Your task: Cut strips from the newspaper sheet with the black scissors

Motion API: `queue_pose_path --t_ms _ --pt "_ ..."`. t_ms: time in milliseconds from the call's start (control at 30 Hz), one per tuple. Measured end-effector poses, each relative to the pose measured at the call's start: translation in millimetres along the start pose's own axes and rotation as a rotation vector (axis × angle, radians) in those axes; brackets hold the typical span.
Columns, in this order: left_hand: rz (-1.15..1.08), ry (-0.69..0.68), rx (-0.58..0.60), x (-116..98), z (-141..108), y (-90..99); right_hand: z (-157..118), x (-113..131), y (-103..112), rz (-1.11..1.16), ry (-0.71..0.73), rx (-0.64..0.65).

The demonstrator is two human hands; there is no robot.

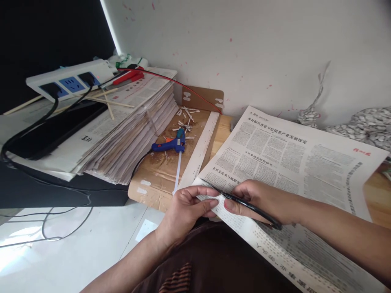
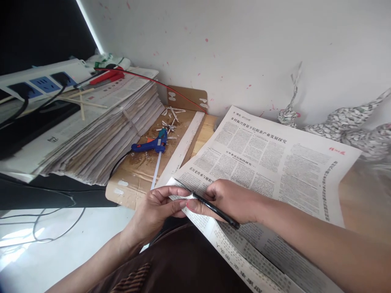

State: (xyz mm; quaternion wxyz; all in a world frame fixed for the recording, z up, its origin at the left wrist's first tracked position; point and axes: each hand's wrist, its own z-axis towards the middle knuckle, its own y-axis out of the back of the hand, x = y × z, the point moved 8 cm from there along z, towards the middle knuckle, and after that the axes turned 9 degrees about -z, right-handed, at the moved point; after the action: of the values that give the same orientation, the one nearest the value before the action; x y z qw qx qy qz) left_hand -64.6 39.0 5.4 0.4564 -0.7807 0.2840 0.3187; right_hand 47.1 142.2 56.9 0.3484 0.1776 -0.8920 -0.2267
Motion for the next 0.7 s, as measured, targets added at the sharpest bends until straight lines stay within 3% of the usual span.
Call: queue_pose_path --t_ms 267,700 --pt "-0.015 -0.013 -0.008 -1 0 1.6 2 9 2 -0.003 0.033 0.028" --pt "-0.018 -0.009 -0.017 0 1 3.8 14 -1 -5 0.028 0.074 -0.036"
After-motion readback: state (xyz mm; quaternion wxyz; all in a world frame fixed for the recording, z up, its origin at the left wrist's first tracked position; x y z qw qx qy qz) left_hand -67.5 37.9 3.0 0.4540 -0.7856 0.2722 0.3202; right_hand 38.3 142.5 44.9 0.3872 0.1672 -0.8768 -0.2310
